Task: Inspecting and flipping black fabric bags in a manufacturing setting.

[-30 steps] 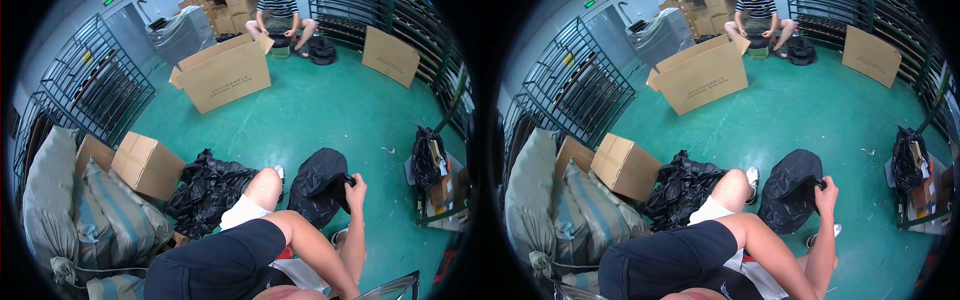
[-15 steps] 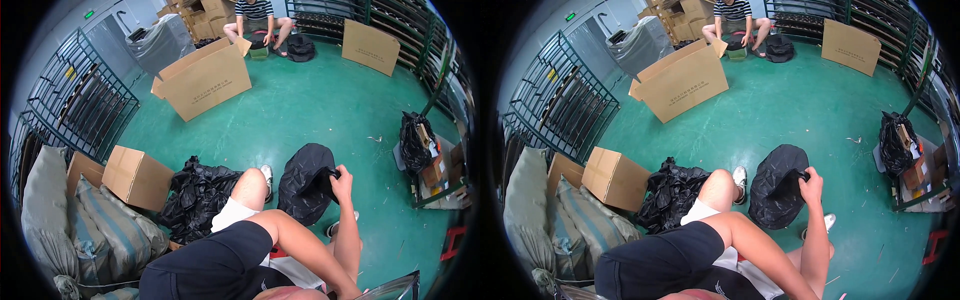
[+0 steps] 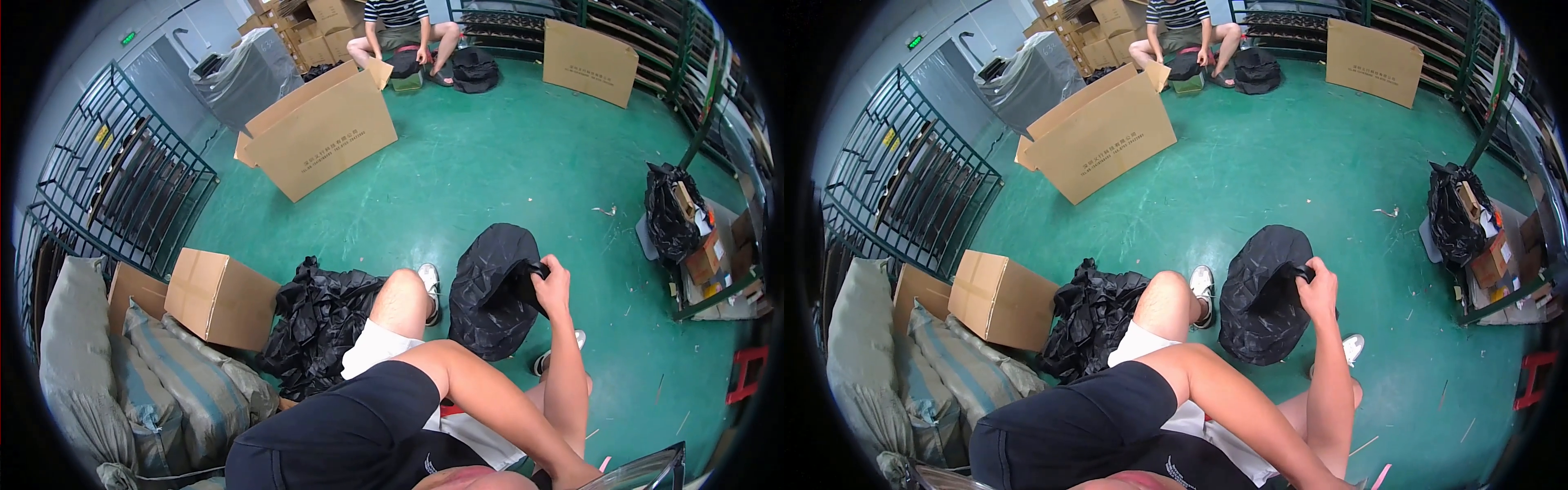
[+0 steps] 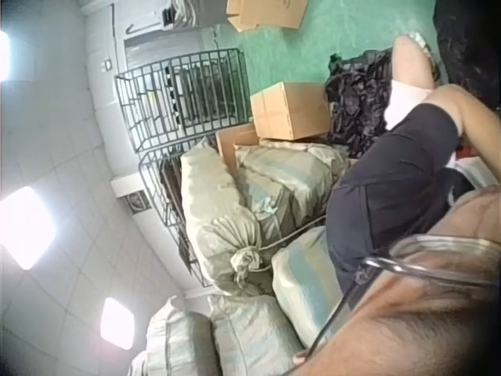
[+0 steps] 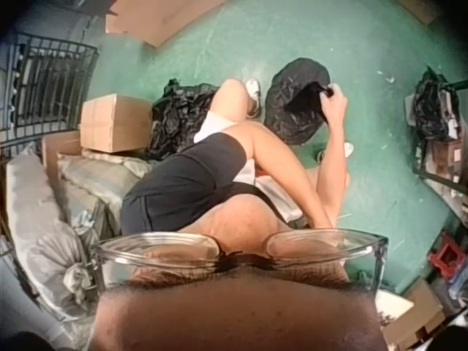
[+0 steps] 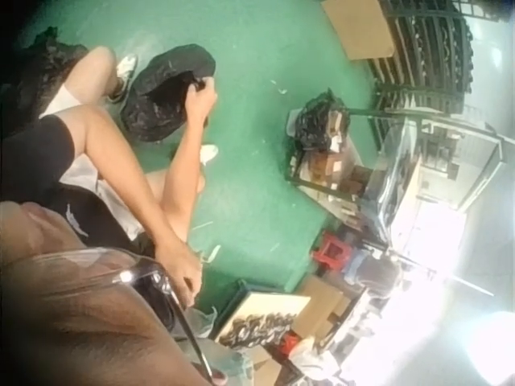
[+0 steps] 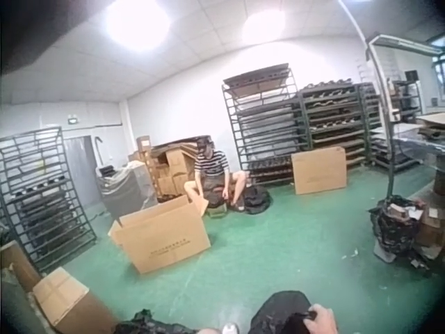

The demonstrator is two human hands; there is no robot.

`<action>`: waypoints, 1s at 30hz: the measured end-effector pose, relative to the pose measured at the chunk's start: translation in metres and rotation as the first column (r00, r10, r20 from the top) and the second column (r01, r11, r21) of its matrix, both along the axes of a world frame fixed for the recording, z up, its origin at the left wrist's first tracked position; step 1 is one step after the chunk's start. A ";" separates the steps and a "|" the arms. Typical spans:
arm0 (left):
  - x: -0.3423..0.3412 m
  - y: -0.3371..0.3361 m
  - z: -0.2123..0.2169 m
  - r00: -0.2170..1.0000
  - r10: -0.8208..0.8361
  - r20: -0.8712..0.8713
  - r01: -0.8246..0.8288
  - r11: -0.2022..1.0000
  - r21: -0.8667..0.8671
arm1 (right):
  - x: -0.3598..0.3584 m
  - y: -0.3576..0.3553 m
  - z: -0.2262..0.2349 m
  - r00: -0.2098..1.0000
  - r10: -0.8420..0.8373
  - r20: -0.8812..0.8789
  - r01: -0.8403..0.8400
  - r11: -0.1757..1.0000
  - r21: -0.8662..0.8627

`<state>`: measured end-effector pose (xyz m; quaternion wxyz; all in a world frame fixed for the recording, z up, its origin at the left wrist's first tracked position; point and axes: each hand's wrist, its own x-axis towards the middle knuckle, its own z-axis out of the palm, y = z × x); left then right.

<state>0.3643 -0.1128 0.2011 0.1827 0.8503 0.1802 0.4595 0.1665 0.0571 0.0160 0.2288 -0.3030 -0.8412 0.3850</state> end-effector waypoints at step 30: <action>-0.005 0.023 -0.026 0.827 -0.451 0.336 0.562 0.642 -0.522 | -0.008 0.000 -0.008 0.998 0.046 -0.039 -0.045 0.999 0.025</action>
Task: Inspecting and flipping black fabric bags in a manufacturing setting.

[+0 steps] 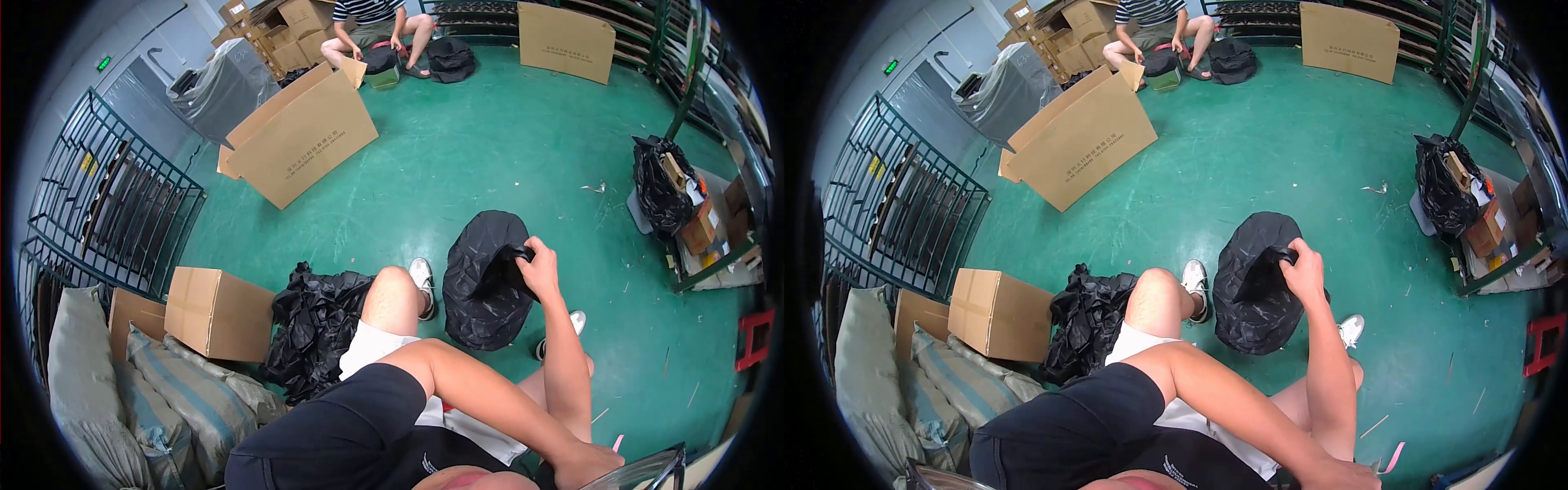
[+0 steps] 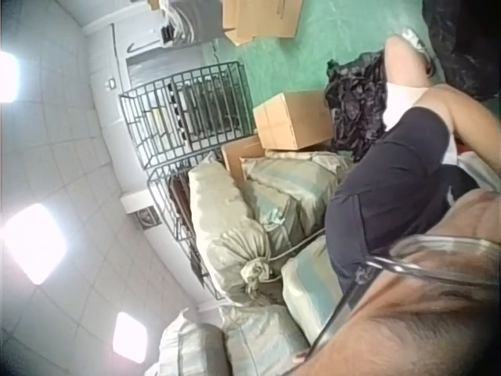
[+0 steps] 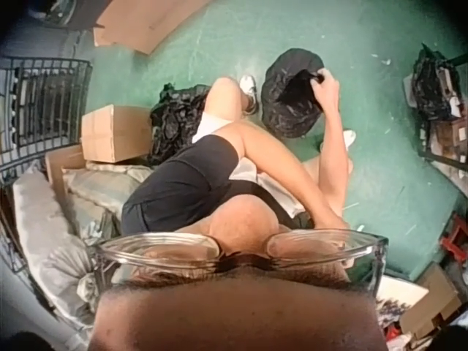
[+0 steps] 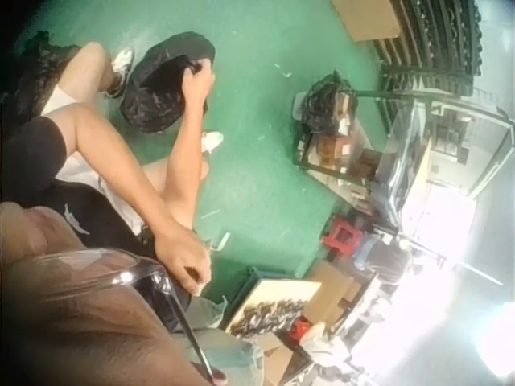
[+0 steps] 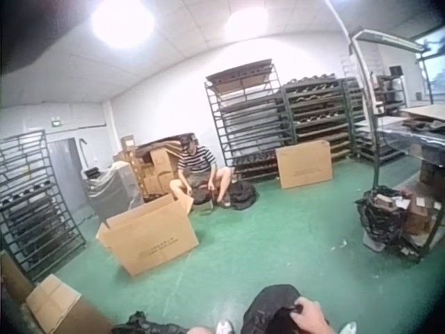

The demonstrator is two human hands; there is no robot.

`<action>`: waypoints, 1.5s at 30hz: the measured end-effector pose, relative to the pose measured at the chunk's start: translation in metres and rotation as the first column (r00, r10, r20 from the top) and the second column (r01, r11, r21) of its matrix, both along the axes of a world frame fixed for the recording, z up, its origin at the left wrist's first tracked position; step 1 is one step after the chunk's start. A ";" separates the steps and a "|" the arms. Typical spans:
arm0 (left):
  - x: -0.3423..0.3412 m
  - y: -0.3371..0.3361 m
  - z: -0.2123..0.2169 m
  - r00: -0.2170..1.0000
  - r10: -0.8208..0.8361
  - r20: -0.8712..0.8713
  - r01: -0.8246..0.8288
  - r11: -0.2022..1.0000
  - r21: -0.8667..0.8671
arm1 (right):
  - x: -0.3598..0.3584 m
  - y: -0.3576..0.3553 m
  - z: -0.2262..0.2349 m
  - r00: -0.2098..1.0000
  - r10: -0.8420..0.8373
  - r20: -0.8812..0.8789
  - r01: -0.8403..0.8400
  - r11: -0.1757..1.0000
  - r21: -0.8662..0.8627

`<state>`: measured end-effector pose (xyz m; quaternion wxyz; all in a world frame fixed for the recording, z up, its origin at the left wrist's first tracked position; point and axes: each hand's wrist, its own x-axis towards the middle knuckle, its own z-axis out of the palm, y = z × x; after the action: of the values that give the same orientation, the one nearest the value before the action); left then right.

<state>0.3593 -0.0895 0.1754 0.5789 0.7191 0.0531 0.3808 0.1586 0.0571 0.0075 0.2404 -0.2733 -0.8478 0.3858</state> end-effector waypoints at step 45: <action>-0.378 0.067 -0.161 -0.299 0.953 0.055 -0.857 -0.294 0.424 | 0.008 0.046 -0.004 1.000 0.022 0.002 -0.022 0.942 0.336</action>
<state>-0.0192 -0.0230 0.0144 -0.0860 0.5173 0.6335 0.5690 0.1665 0.1031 0.0031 0.2800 -0.2184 -0.9039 0.2386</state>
